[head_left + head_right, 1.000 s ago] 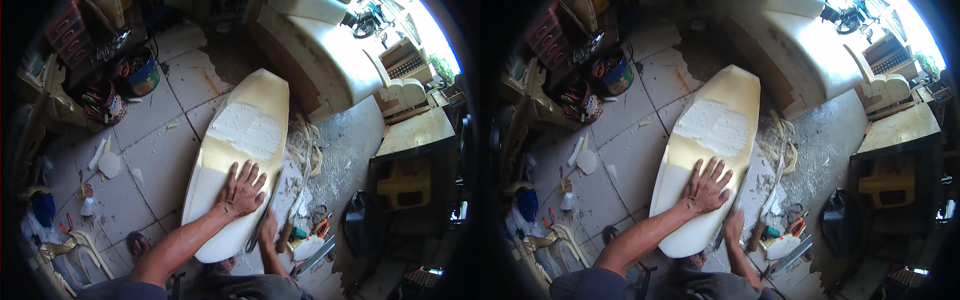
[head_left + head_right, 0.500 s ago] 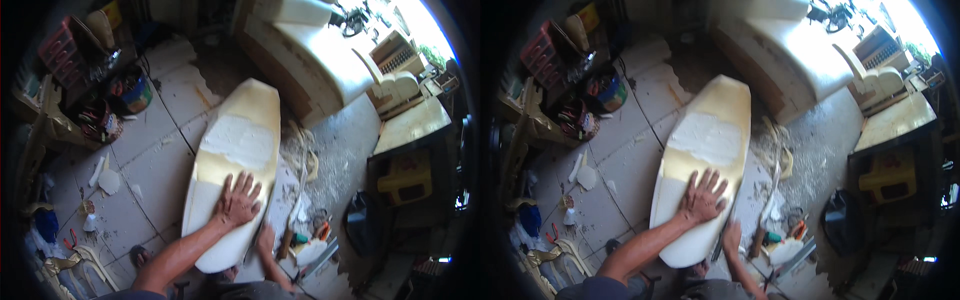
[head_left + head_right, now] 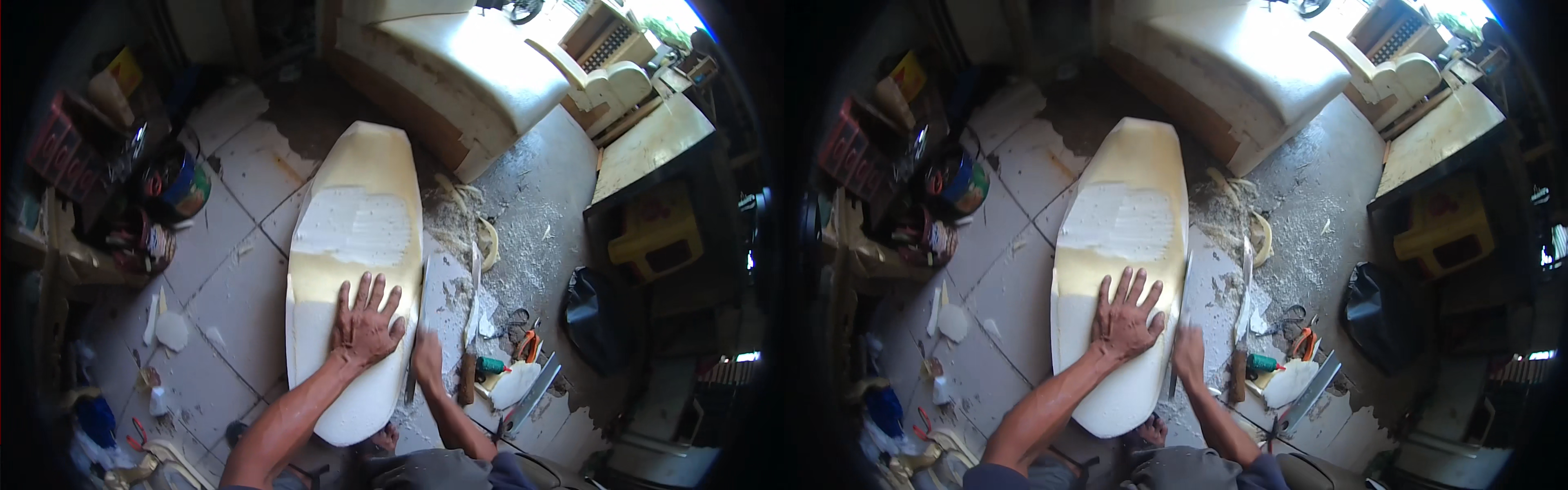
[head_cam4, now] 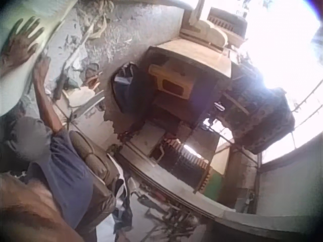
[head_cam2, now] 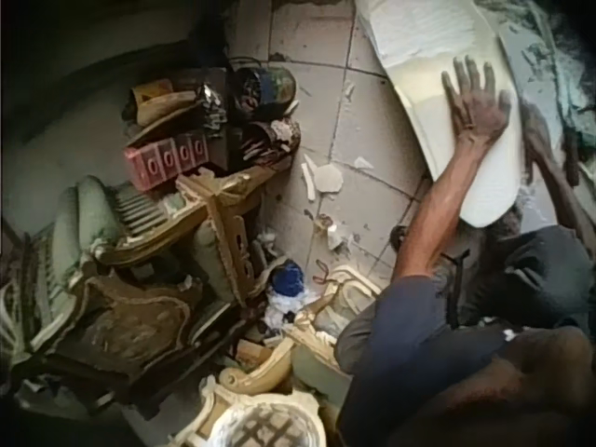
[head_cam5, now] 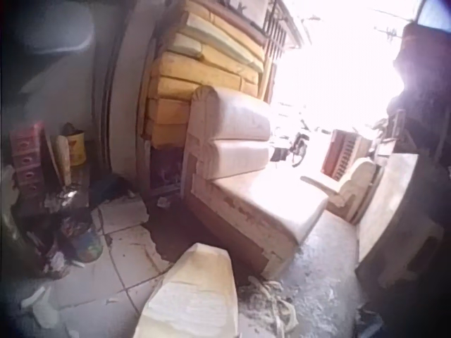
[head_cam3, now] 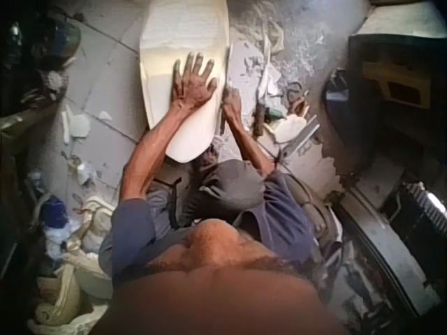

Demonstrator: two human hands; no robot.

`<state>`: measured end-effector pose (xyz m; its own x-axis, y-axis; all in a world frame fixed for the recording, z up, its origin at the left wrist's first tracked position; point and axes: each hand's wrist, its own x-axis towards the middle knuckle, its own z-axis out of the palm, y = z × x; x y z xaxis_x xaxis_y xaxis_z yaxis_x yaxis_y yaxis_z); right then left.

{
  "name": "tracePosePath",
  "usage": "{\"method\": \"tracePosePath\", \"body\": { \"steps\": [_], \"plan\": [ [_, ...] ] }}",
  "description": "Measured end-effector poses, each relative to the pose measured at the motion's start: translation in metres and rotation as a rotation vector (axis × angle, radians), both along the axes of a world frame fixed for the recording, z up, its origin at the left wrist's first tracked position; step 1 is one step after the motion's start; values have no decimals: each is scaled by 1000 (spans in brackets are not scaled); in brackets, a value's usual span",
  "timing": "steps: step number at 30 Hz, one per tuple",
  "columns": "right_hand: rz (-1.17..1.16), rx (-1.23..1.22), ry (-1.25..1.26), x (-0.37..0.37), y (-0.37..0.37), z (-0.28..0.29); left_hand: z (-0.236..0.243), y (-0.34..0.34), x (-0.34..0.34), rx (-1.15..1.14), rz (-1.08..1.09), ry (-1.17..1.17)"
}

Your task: The person shapes a foam seat by hand using a large metal blade and a rasp, shaving down the edges and smoothing the surface.

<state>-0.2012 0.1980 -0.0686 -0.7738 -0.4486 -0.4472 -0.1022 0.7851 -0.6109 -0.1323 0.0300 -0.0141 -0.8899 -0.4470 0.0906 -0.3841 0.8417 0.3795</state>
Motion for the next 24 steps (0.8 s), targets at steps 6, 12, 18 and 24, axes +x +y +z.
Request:
{"method": "tracePosePath", "body": {
  "steps": [6, 12, 18, 24],
  "plan": [
    [-55, -272, 35, 17, 2, 3, 5, 2, -3, -33, -21, -54],
    [-90, -361, 4, 55, 27, 24, 6, 3, -6, -99, -40, -55],
    [-128, -292, -70, 9, -4, 3, 5, 3, -8, -156, -58, -98],
    [-83, -468, 16, 70, 35, 14, 5, 4, -7, -167, -66, -122]
  ]
}}
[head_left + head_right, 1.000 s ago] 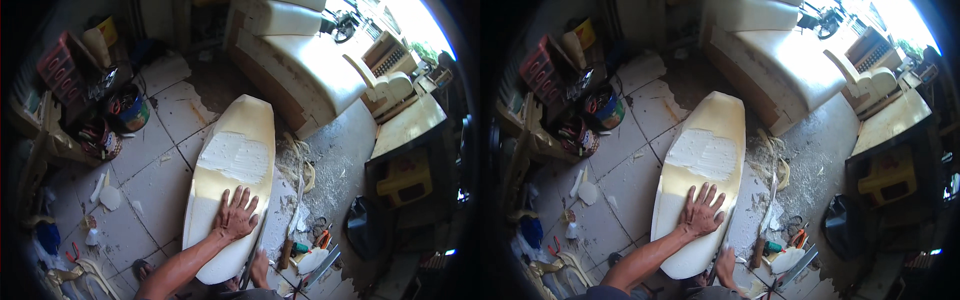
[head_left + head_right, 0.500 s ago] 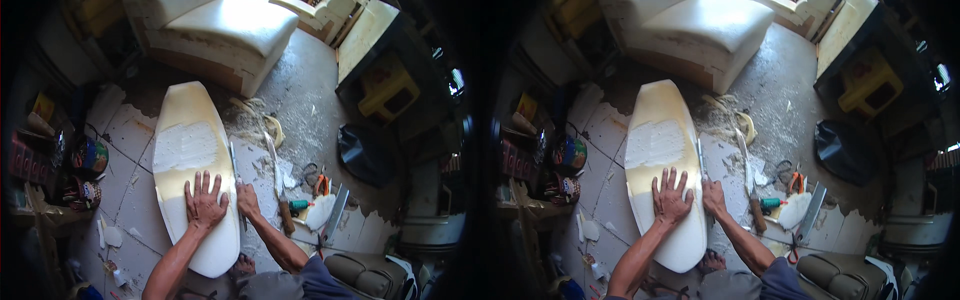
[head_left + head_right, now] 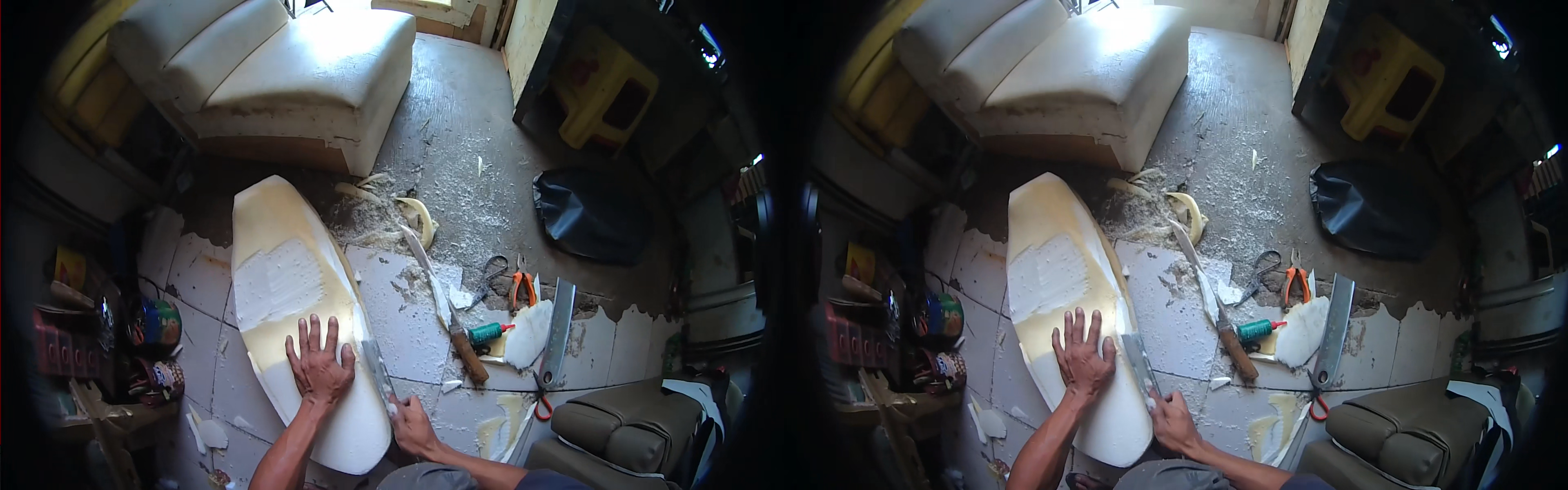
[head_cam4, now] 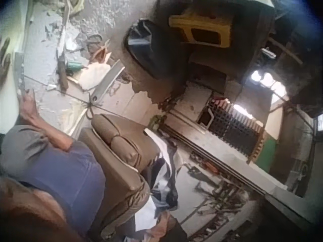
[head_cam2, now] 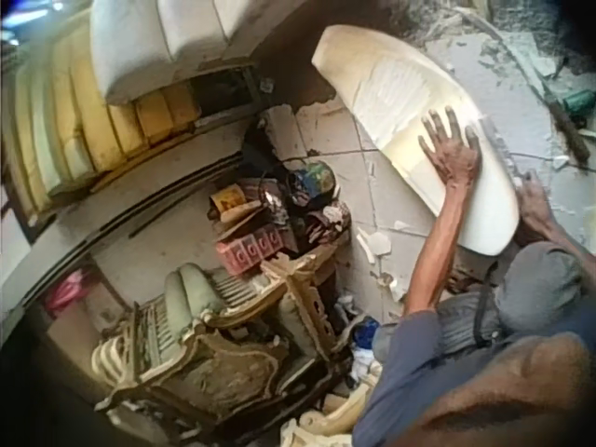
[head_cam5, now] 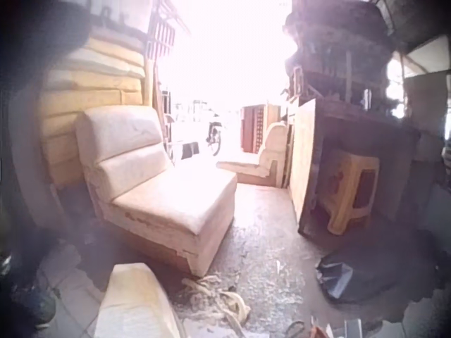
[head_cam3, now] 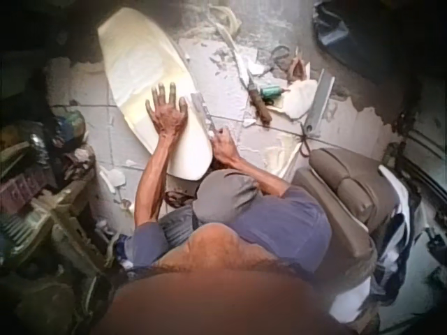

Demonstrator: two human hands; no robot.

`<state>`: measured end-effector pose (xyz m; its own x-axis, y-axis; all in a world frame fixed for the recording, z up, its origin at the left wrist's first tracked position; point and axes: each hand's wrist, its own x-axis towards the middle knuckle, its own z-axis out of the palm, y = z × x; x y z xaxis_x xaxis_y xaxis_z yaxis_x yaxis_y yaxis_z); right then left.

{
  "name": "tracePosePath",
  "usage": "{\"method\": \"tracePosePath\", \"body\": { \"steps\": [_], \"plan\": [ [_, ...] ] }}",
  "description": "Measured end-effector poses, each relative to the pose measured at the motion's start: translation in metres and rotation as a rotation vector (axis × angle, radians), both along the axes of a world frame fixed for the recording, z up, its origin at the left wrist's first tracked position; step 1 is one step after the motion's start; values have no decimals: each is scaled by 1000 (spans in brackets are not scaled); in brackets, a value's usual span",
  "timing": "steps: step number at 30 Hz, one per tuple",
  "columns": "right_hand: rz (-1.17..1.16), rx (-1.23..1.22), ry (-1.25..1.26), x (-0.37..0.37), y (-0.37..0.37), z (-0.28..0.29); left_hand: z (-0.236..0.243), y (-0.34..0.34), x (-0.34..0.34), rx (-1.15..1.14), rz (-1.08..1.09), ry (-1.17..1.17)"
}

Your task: The person shapes a foam seat by hand using a large metal blade and a rasp, shaving down the edges and smoothing the surface.

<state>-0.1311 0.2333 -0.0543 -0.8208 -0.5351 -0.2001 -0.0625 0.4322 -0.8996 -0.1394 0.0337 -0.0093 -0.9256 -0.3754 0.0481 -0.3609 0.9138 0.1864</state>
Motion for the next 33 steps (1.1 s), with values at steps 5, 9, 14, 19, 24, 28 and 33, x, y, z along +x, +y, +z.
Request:
{"method": "tracePosePath", "body": {
  "steps": [5, 9, 14, 19, 24, 28, 33],
  "plan": [
    [-5, 192, -147, -63, -42, -16, -1, 0, 1, 11, 2, -46],
    [-3, -59, 44, -2, -1, -4, 0, 0, 2, -3, -7, -26],
    [-35, 102, -17, -62, -40, -20, 1, 0, 3, 7, -18, -17],
    [-10, 40, 2, 0, -1, 0, 0, 0, 1, 22, 6, -20],
    [-93, 93, -80, -63, -49, -20, 3, 0, 0, 21, -5, -37],
    [-27, 92, 85, -21, -24, -17, 5, 1, -1, 21, 5, -44],
    [-25, 97, -11, -17, -21, -13, 8, 1, -4, 4, 14, -130]
  ]
}}
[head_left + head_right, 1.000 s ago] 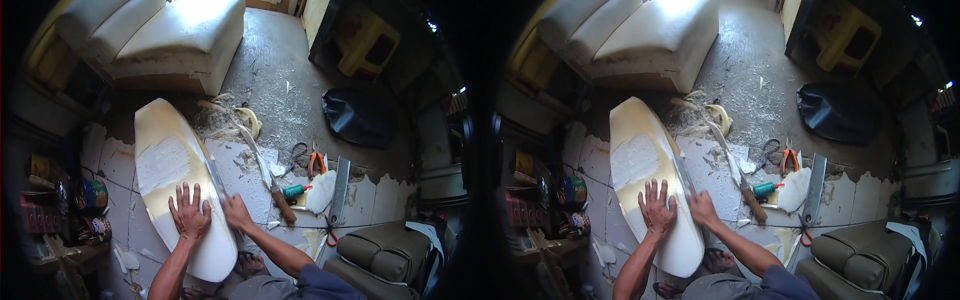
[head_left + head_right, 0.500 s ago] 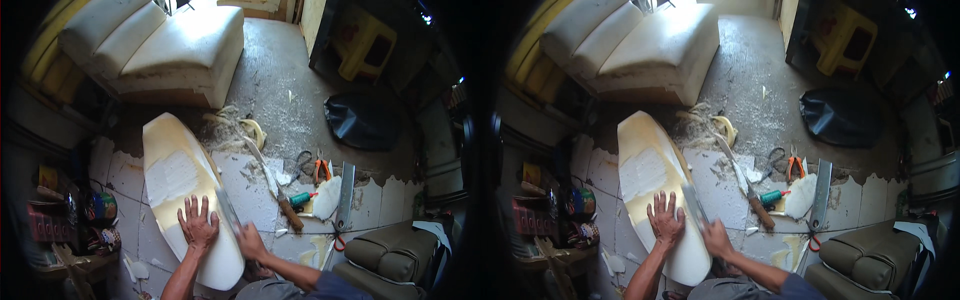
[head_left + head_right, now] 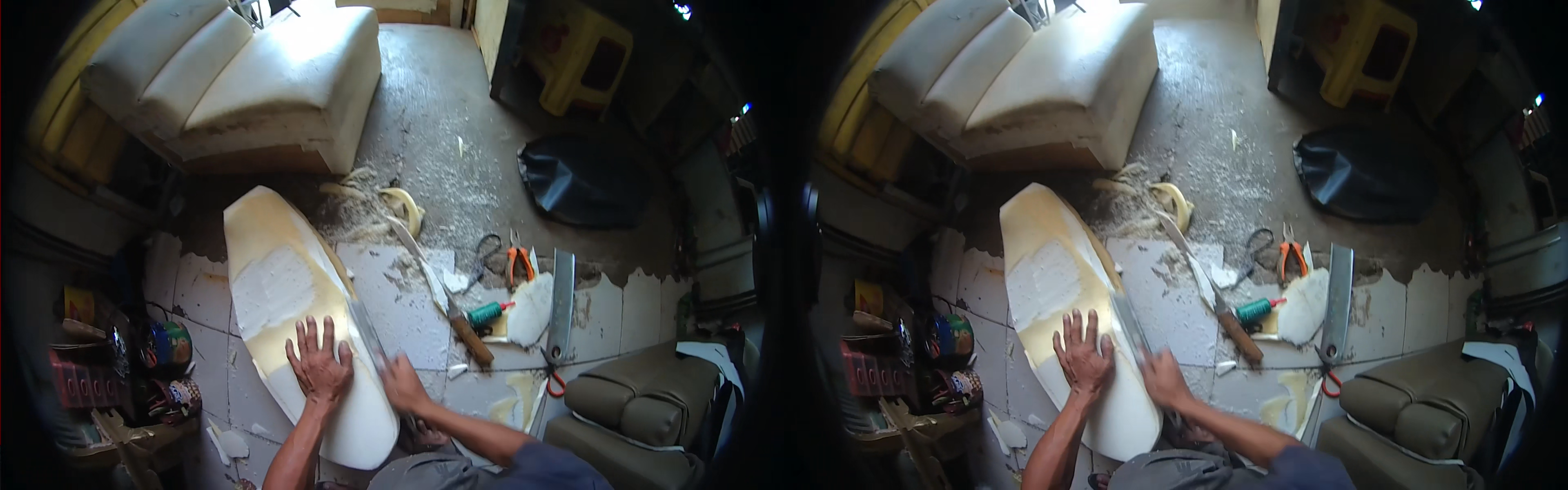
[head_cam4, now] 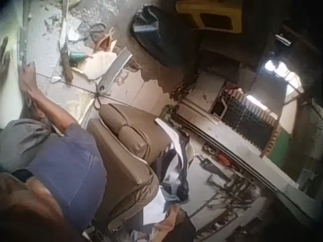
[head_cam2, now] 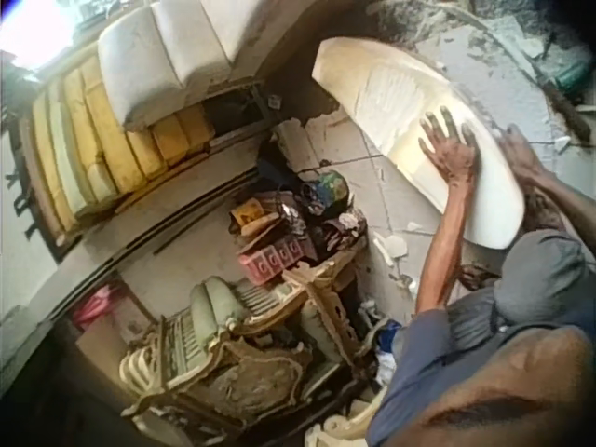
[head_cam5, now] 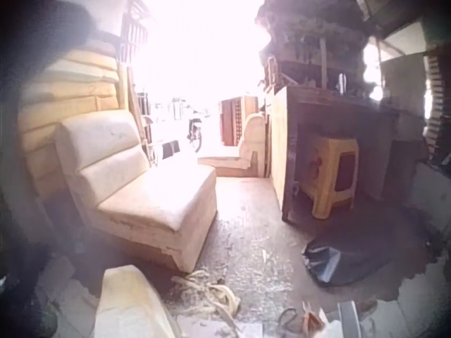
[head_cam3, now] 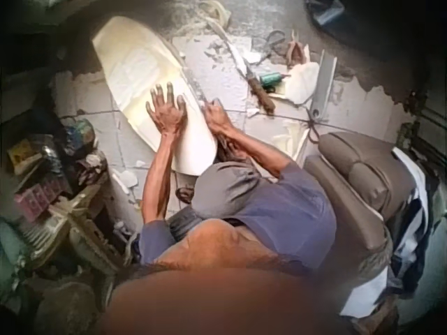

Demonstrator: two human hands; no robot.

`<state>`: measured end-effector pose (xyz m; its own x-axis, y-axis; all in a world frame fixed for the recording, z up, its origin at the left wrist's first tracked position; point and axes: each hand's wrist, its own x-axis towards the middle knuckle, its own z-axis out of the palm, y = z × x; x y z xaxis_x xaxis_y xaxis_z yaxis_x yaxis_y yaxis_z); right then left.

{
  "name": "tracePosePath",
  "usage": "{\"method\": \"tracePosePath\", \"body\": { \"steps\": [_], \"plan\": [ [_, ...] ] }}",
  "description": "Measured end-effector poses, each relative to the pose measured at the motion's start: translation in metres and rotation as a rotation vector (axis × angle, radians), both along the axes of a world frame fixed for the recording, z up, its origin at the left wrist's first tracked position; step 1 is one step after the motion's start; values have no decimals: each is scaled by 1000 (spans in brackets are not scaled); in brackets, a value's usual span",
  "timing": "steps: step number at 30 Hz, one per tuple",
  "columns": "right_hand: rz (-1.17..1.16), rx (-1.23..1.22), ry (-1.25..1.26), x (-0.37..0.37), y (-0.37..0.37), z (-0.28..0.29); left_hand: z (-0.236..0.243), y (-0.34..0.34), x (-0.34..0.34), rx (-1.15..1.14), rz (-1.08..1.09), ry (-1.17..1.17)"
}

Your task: The person shapes a foam seat by hand using a large metal blade and a rasp, shaving down the edges and smoothing the surface.

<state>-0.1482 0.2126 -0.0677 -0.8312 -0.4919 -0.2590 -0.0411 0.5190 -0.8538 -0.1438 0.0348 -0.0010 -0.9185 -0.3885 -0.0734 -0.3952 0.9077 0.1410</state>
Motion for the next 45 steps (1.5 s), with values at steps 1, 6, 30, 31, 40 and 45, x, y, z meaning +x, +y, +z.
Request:
{"method": "tracePosePath", "body": {
  "steps": [1, 6, 30, 31, 40, 45],
  "plan": [
    [-20, 10, -69, -29, -16, -4, 0, 0, -1, 3, 7, -16],
    [-9, -54, -7, 12, 7, -3, -2, -1, 3, 25, -3, 81],
    [52, 40, -176, 24, 14, 10, -5, -5, 3, -10, -28, 79],
    [-45, -22, -158, 10, 1, 8, -5, -5, 6, -1, -27, 61],
    [41, -81, -20, 28, 17, 14, -5, -5, 1, 6, -20, 58],
    [-99, -81, 43, -22, -26, 0, -2, -6, 2, -18, -13, 29]
  ]
}}
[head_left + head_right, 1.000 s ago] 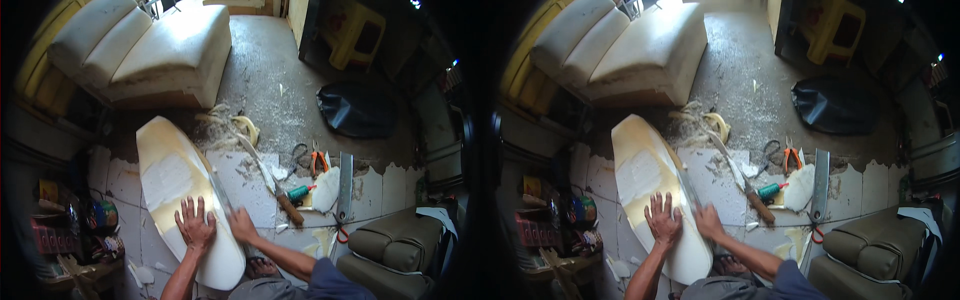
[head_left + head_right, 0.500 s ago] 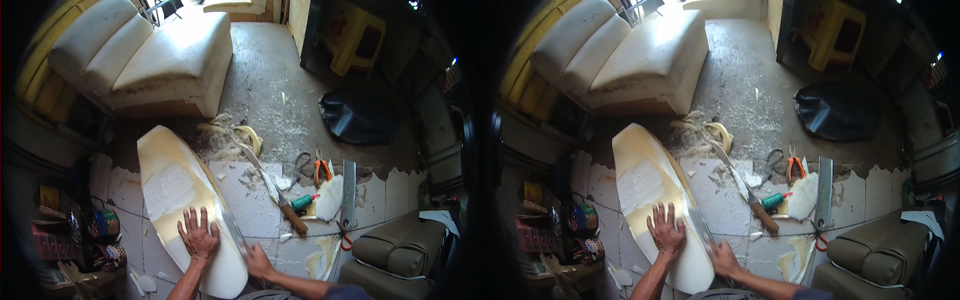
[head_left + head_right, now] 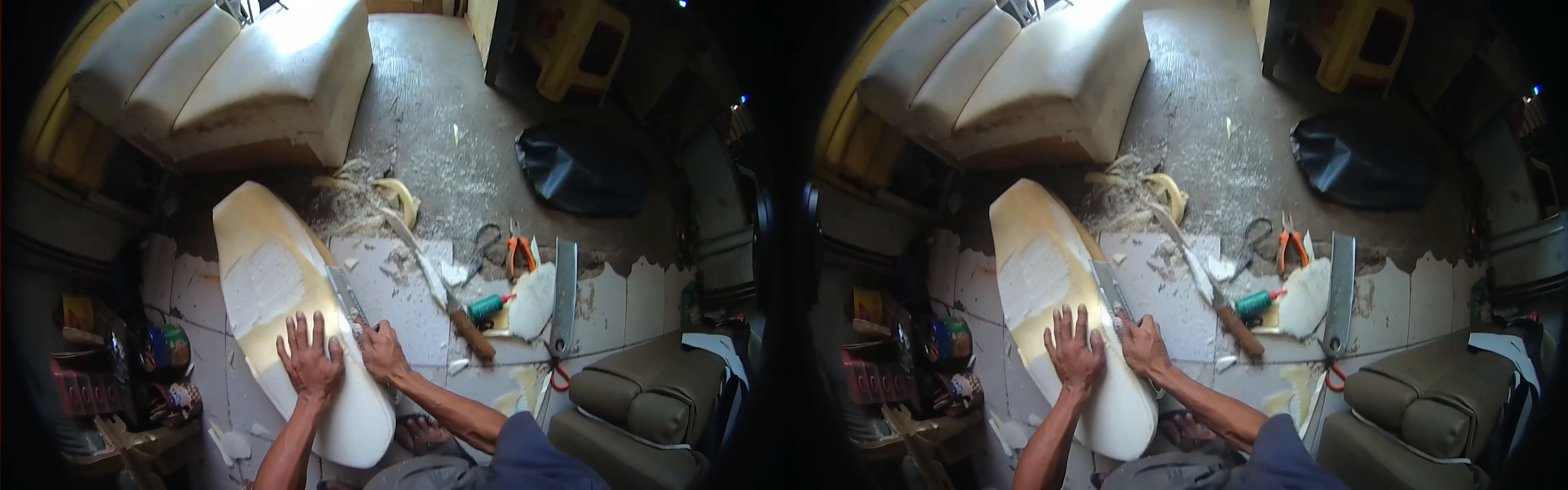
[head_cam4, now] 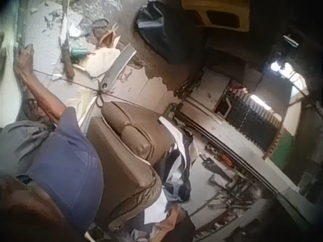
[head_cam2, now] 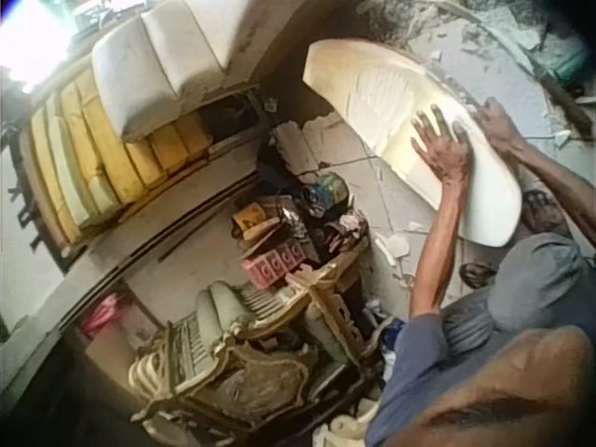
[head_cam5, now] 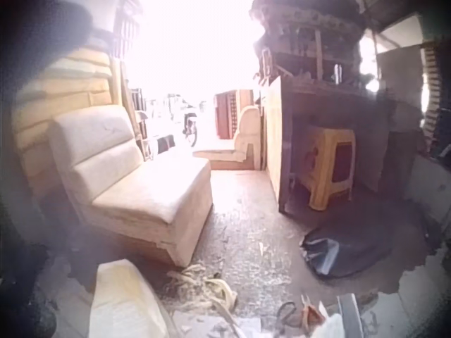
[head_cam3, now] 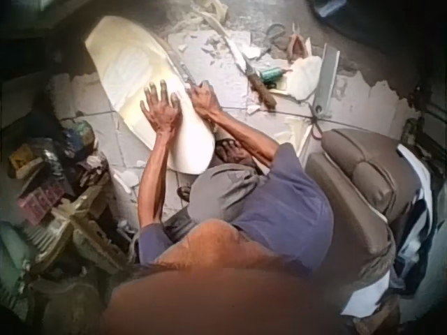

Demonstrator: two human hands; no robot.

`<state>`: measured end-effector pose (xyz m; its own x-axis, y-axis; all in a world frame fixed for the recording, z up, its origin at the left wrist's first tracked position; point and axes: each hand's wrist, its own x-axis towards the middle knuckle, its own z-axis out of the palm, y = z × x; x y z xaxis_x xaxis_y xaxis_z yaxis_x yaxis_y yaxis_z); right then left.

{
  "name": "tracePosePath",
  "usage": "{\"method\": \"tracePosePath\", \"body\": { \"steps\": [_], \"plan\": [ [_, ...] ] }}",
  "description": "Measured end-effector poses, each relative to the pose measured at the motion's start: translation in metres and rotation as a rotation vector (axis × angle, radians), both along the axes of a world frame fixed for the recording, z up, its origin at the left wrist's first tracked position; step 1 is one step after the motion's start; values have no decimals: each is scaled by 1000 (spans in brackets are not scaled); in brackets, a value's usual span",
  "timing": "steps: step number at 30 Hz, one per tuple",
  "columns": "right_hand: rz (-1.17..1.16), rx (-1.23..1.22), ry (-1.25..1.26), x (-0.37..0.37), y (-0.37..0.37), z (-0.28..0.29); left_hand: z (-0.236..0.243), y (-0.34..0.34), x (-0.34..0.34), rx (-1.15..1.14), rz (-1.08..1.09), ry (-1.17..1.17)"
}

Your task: The person shapes a foam seat by hand using a large metal blade and a rasp, shaving down the edges and smoothing the surface.

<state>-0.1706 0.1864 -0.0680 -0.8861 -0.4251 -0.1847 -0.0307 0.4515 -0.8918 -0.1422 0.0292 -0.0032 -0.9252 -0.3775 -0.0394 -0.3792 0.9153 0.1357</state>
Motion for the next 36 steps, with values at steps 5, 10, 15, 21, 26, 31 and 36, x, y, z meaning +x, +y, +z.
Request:
{"method": "tracePosePath", "body": {
  "steps": [5, 10, 15, 21, 26, 31, 36],
  "plan": [
    [167, 68, 37, 56, 43, 28, 1, -2, -1, 17, -14, 38],
    [59, 88, 122, -1, -9, 6, -3, -3, 1, 33, 5, 54],
    [126, -2, 120, 54, 38, 21, -1, -4, 2, 23, -10, 56],
    [57, 57, -47, 6, -7, -6, 0, -3, 8, 39, -1, 21],
    [95, 37, 35, 27, 15, 7, -3, -4, 3, -6, -14, 68],
    [100, 57, -69, 6, 0, -12, -4, -5, 2, -7, 7, 38],
    [95, -23, -103, 45, 34, 3, -2, -4, 2, -15, -25, 63]
  ]
}}
